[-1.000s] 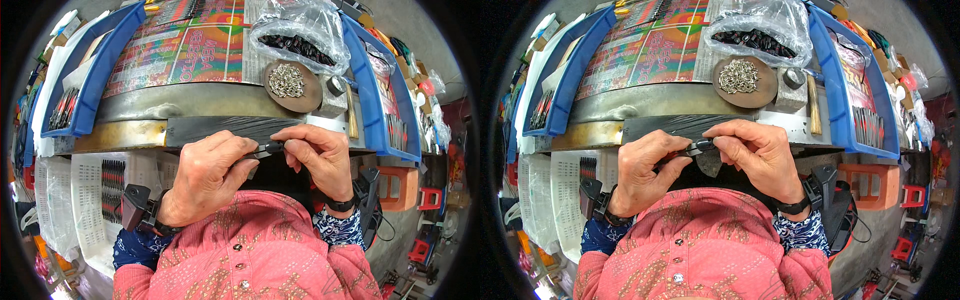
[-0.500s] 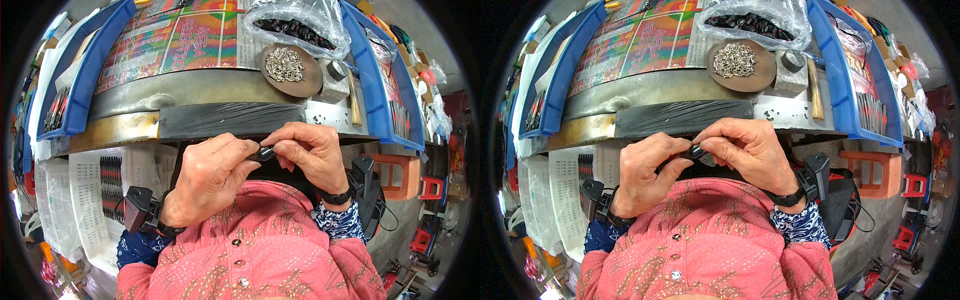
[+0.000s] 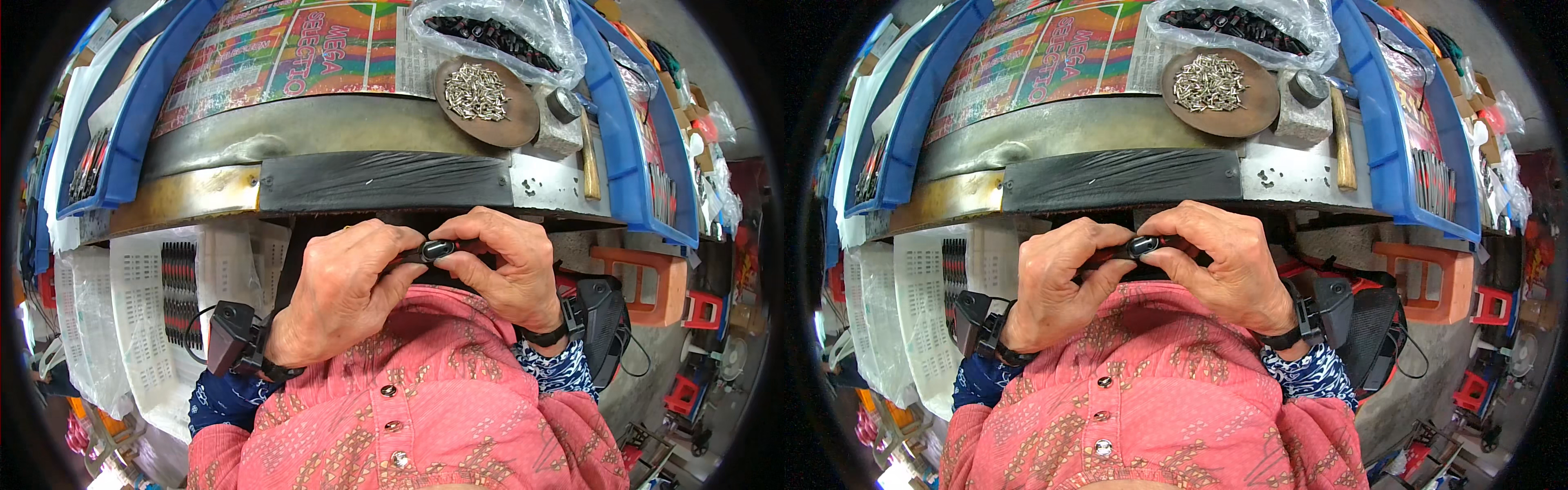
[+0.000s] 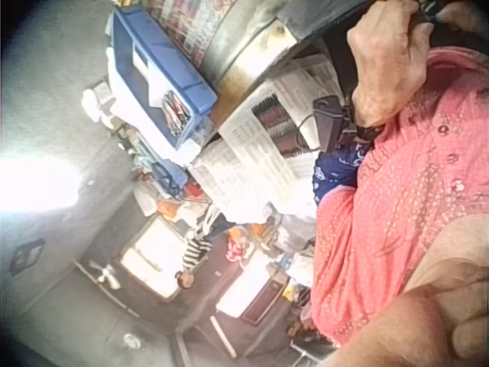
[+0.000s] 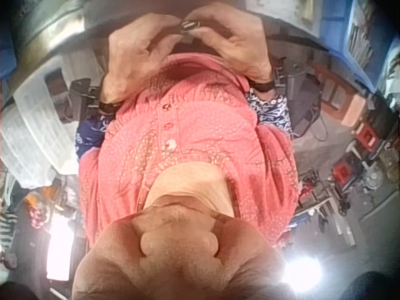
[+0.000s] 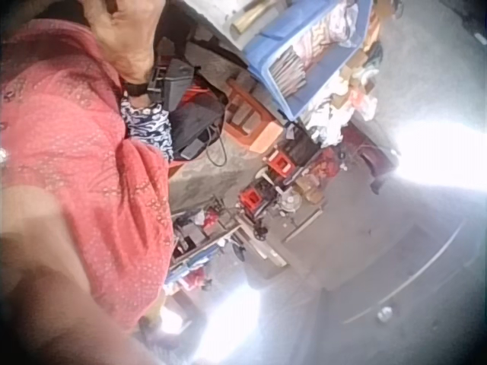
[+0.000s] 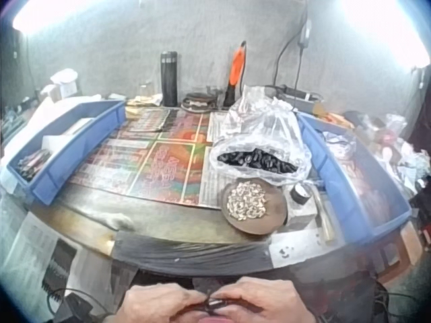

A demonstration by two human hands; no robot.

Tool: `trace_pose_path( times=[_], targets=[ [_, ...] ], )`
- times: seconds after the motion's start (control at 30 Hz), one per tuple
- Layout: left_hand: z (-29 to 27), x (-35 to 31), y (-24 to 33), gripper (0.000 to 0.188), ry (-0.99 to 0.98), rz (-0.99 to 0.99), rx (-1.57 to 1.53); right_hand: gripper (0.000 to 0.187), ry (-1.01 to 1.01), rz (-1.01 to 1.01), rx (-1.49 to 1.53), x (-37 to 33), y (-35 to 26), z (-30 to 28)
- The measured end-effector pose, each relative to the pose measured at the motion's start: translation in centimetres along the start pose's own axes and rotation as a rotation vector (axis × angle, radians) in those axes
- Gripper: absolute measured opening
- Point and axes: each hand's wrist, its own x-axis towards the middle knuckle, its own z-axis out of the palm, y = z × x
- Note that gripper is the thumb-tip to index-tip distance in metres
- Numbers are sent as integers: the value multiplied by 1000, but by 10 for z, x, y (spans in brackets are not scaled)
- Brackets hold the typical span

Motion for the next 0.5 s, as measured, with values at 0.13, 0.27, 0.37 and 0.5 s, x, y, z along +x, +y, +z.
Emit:
trace_pose_path(
  times=[0.13,0.27,0.37,0.5],
  targets=[
    [1,-3,-1,25,18,-1,72,21,-1,74,51,-5,-1,3],
    [1,-6,-3,27,21,38,73,22,33,85,76,-7,-3,6],
    [3,-8,-3,26,34,36,66,21,12,97,62,-8,-4,5],
    [5,-12,-3,25,29,21,59,19,-58,55,-24,-10,-4,0]
  ],
)
